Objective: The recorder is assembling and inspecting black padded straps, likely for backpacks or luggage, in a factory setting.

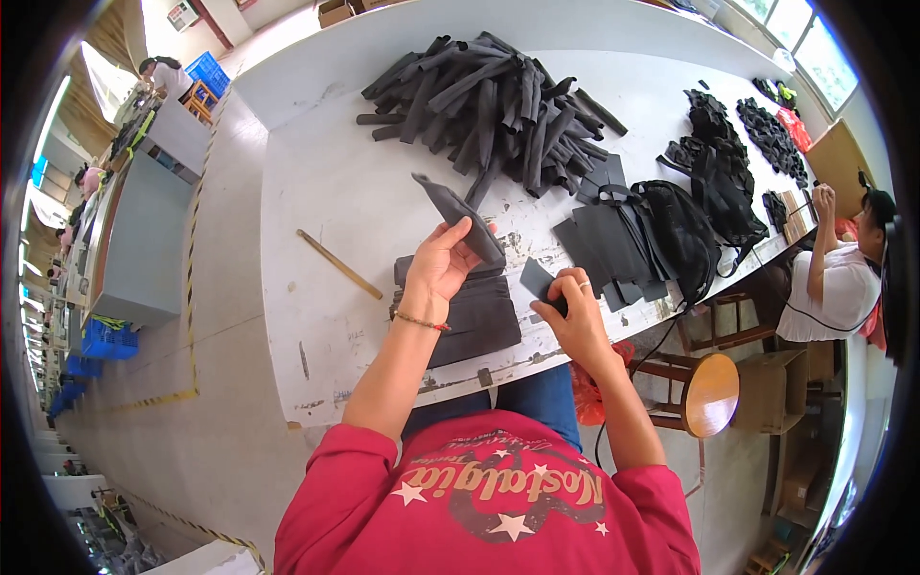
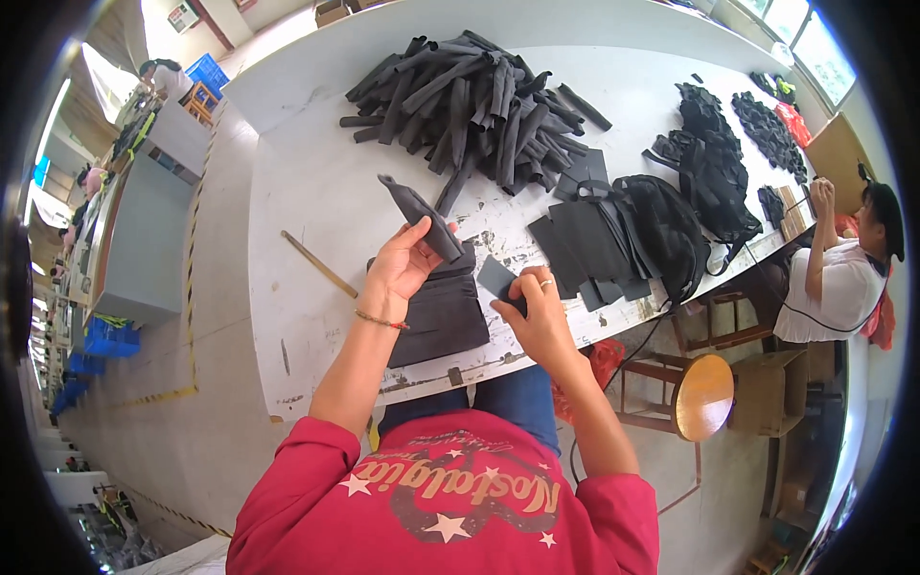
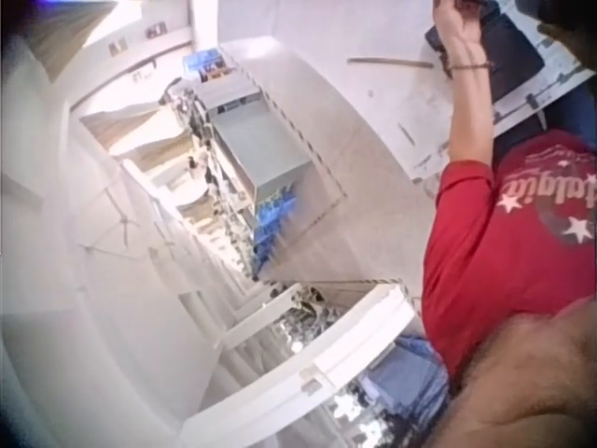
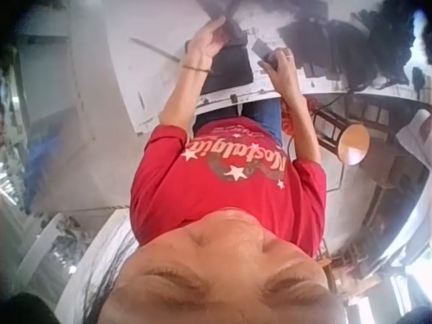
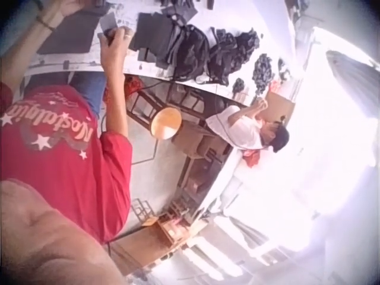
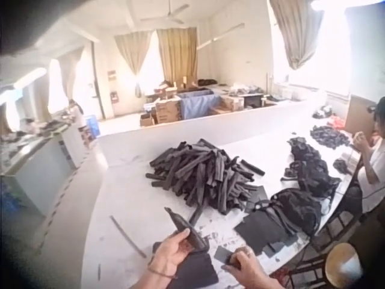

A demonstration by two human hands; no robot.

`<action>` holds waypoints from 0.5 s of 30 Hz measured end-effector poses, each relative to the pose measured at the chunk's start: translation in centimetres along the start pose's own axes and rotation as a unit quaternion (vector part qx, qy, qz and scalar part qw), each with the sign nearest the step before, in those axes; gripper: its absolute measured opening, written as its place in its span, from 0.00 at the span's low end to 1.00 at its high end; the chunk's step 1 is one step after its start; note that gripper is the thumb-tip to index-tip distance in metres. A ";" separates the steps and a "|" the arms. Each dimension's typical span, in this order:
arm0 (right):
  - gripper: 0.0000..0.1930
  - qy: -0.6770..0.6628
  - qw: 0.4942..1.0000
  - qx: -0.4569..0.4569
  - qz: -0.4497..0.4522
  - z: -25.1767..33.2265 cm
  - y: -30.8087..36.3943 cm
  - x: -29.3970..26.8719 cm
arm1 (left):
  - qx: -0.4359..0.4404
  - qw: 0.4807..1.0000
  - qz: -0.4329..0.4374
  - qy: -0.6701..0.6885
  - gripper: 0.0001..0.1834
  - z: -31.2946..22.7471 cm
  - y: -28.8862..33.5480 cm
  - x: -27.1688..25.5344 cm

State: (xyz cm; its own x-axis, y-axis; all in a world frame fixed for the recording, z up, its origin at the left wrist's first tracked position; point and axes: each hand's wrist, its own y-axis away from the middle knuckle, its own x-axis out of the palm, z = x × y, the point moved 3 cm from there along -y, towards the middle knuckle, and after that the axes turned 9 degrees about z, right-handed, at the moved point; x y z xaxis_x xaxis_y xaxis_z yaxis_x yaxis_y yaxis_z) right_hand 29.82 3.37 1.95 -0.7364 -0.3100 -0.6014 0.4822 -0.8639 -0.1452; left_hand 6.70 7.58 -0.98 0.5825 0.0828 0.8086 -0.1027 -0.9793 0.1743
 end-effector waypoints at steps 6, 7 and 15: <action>0.20 -0.039 0.994 -0.026 -0.102 2.2 -0.4 -0.9 | 0.022 0.998 -0.045 -0.043 0.16 -0.2 0.6 1.4; 0.20 -0.026 0.992 -0.055 -0.115 2.3 -0.5 -1.1 | 0.022 0.998 -0.044 -0.043 0.16 -0.1 0.6 1.6; 0.13 0.170 0.948 -0.154 -0.222 3.8 -1.3 -0.8 | -0.012 0.998 -0.007 -0.063 0.14 1.0 1.1 3.0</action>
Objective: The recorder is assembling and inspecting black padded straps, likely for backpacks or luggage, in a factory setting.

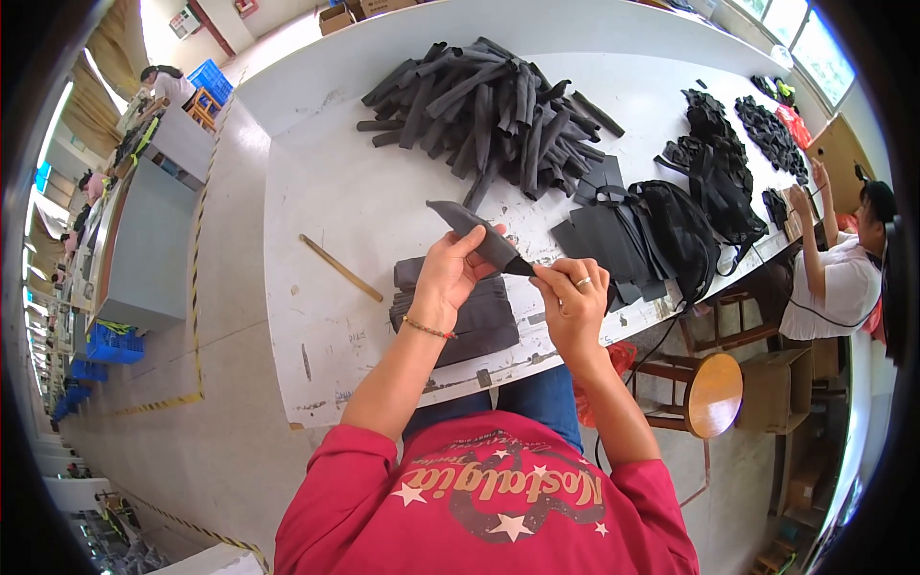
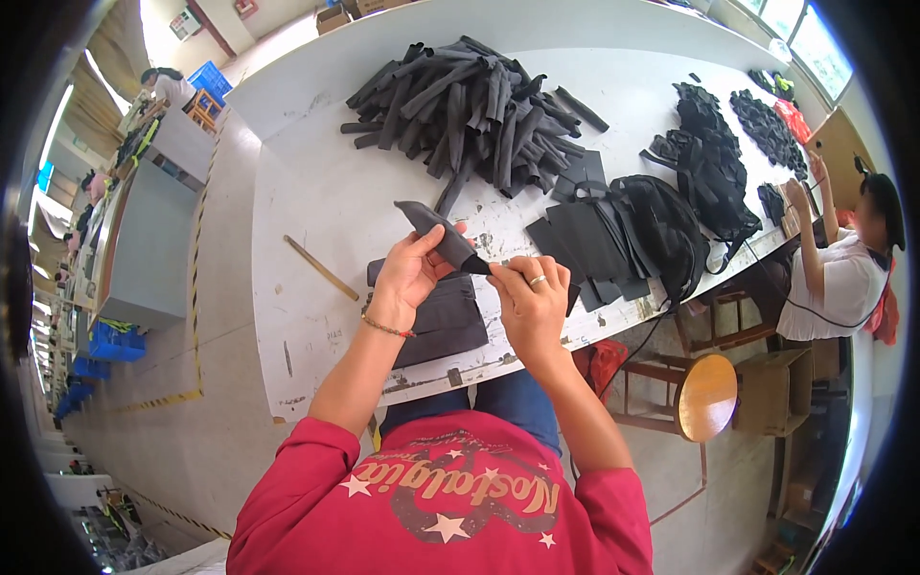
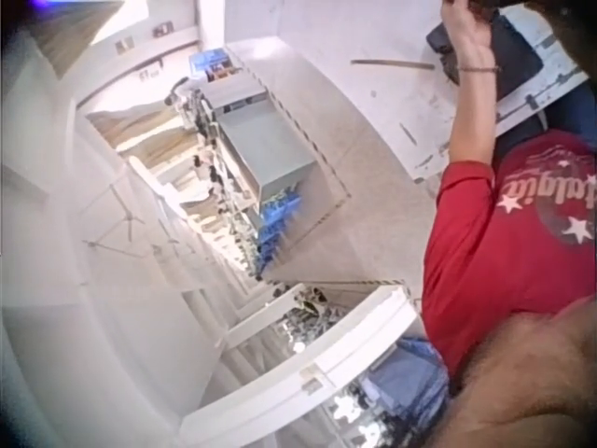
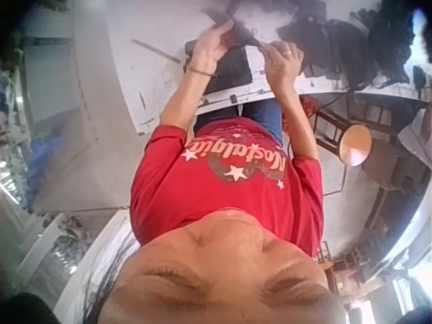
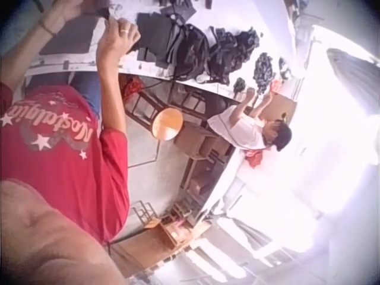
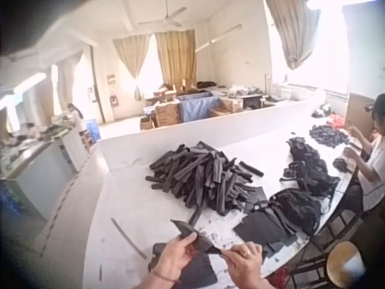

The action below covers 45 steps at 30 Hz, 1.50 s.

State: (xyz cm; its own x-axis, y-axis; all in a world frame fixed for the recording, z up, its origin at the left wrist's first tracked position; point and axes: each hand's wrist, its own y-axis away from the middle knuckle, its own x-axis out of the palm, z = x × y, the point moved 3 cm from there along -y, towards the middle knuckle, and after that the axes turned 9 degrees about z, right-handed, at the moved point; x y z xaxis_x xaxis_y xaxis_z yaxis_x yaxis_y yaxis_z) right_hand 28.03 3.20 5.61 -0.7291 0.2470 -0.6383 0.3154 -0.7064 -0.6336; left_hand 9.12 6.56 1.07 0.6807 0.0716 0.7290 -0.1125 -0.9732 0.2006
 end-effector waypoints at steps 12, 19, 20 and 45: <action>0.23 0.070 0.998 0.002 0.003 1.6 -0.4 1.5 | 0.144 0.985 0.003 -0.090 0.20 0.4 3.0 4.4; 0.19 -0.048 0.996 0.040 0.068 2.1 2.0 3.6 | 0.146 0.984 0.089 -0.045 0.16 0.6 1.4 2.9; 0.19 -0.049 0.996 0.038 0.068 1.8 1.9 4.1 | 0.164 0.980 0.091 -0.071 0.16 0.9 1.4 2.8; 0.08 -0.197 0.970 -0.005 0.142 0.8 2.0 2.5 | 0.215 0.972 -0.058 -0.070 0.19 -2.1 1.9 2.0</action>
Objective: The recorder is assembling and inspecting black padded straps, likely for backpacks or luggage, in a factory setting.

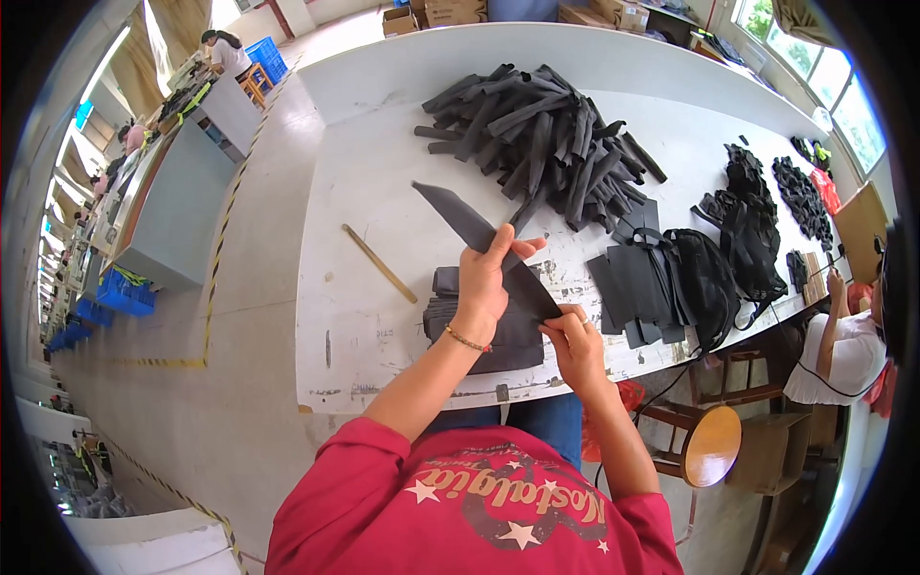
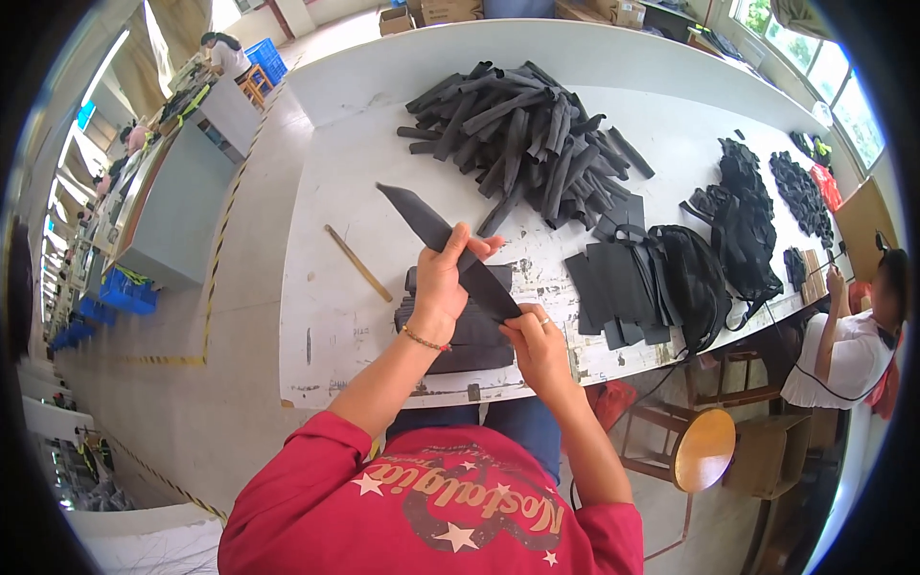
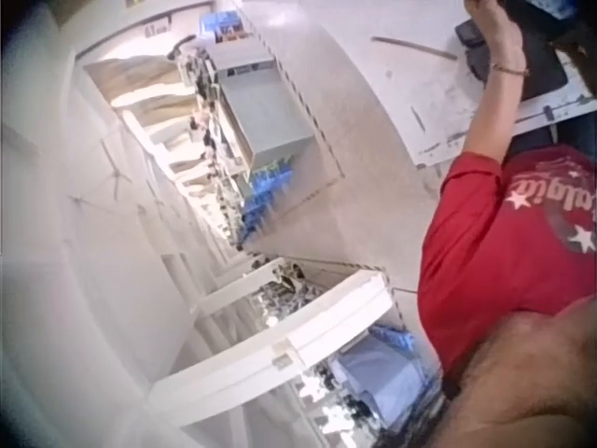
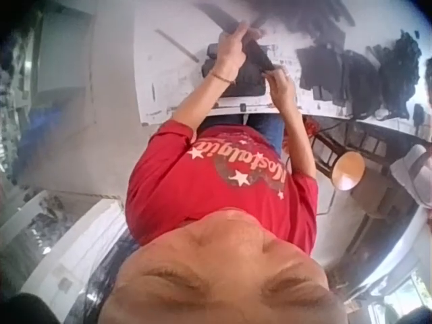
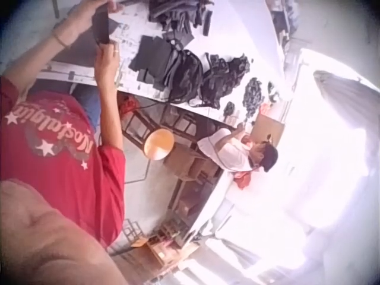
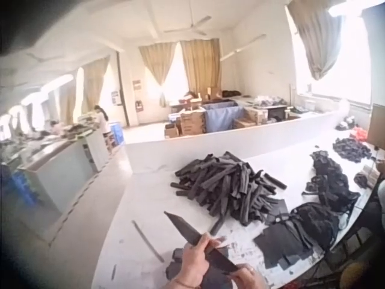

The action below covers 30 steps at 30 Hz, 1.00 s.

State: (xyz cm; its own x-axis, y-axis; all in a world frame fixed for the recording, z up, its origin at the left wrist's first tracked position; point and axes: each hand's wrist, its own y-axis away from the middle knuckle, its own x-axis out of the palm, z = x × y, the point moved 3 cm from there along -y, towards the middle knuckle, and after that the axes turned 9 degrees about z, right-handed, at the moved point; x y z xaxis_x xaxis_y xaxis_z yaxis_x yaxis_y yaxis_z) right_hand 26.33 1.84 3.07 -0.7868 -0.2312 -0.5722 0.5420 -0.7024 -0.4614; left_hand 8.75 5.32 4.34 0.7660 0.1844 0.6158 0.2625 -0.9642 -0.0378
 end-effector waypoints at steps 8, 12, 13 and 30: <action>0.08 -0.053 0.998 -0.012 0.017 -0.3 -2.5 1.3 | -0.063 0.994 0.053 0.073 0.17 3.7 2.6 0.4; 0.07 -0.077 0.996 0.009 0.039 -0.5 -2.1 0.3 | 0.006 0.994 -0.006 0.108 0.18 -0.7 1.3 0.9; 0.07 -0.079 0.996 0.007 0.040 -0.4 -2.3 0.1 | 0.008 0.994 -0.007 0.107 0.18 -0.7 1.3 0.6; 0.06 -0.110 0.993 0.018 0.029 0.0 -3.7 0.1 | -0.005 0.978 0.056 0.202 0.17 2.1 3.0 0.7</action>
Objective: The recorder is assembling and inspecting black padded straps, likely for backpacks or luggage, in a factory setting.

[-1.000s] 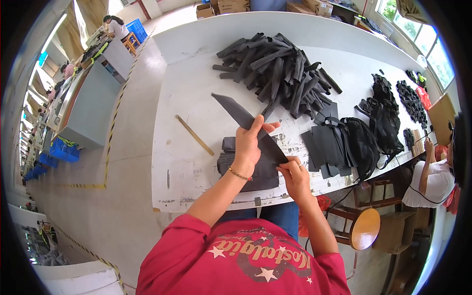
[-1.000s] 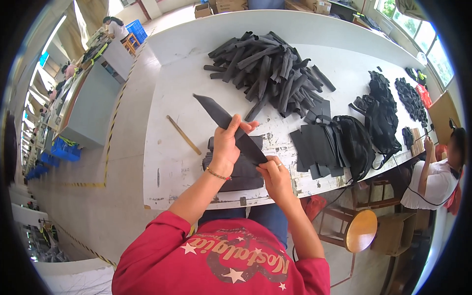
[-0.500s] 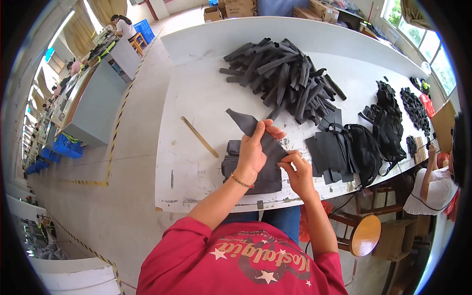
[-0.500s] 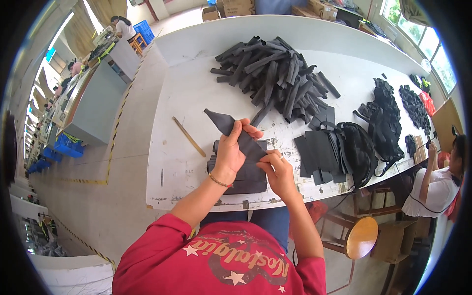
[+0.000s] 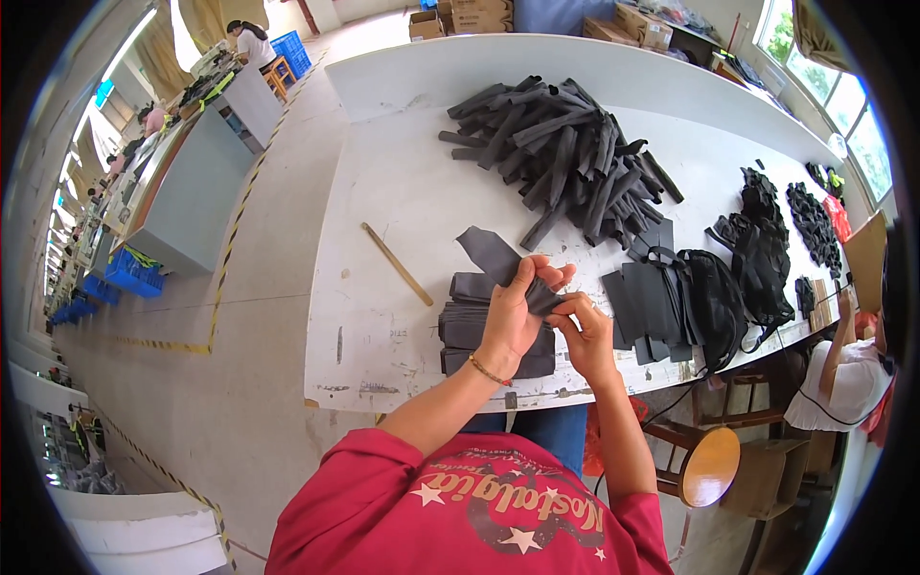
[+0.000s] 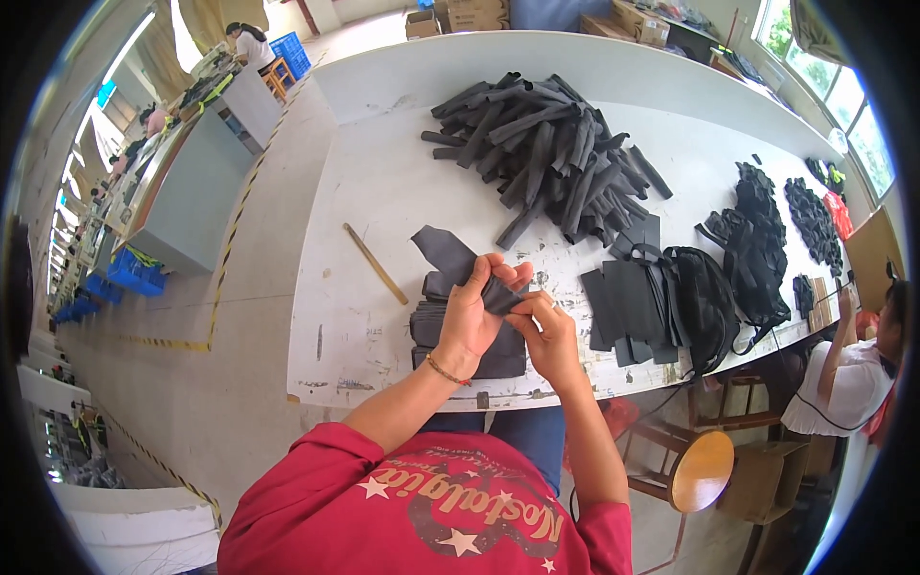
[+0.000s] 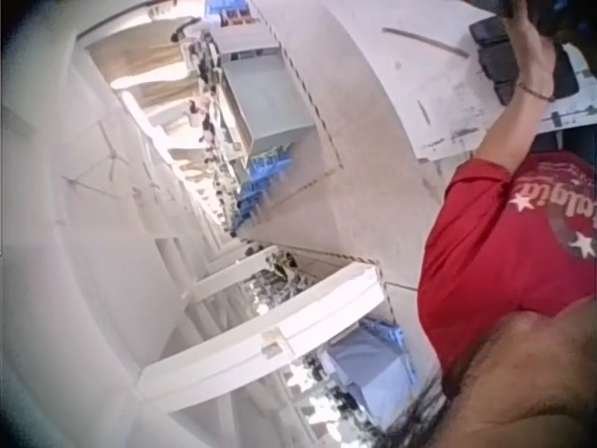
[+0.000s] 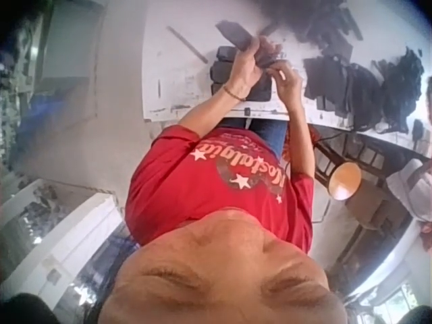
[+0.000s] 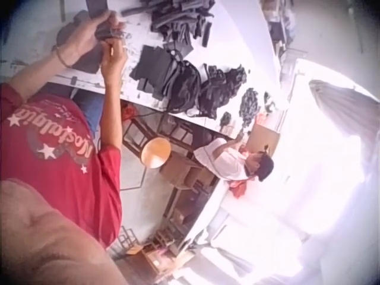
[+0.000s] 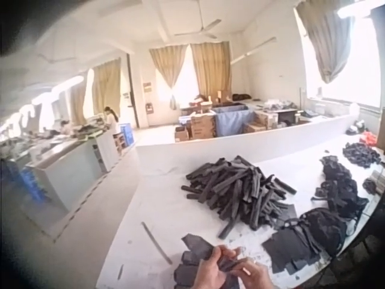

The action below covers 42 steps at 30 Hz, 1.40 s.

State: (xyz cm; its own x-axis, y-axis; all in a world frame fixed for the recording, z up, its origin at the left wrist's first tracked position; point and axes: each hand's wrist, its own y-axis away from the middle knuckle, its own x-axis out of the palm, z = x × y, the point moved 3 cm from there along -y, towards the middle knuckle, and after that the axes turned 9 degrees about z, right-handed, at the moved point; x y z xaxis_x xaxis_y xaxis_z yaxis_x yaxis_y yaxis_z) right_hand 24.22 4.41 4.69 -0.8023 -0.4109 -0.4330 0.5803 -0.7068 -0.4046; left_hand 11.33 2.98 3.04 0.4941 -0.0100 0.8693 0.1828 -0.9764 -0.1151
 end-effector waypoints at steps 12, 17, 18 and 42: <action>0.05 0.004 1.000 0.003 0.008 0.5 -0.6 0.5 | -0.009 0.999 0.021 0.049 0.16 0.0 0.1 -0.9; 0.05 0.010 1.000 0.022 0.006 0.5 -0.2 1.6 | -0.003 0.999 -0.001 0.052 0.17 -0.2 0.0 -1.5; 0.07 -0.010 0.999 0.044 -0.014 0.7 0.0 1.9 | -0.004 0.999 -0.003 0.048 0.18 -0.4 0.0 -1.5; 0.08 -0.345 0.903 0.188 -0.176 0.6 0.4 3.5 | 0.033 0.997 0.045 0.050 0.17 -1.3 -0.8 -0.5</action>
State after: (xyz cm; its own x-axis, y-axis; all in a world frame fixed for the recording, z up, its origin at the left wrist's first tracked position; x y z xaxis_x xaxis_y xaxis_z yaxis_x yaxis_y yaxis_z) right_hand 21.53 2.37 3.47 -0.8994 -0.2920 0.3254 0.2881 -0.9556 -0.0612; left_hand 9.82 3.49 3.38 0.4244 -0.1210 0.8973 0.1991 -0.9543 -0.2228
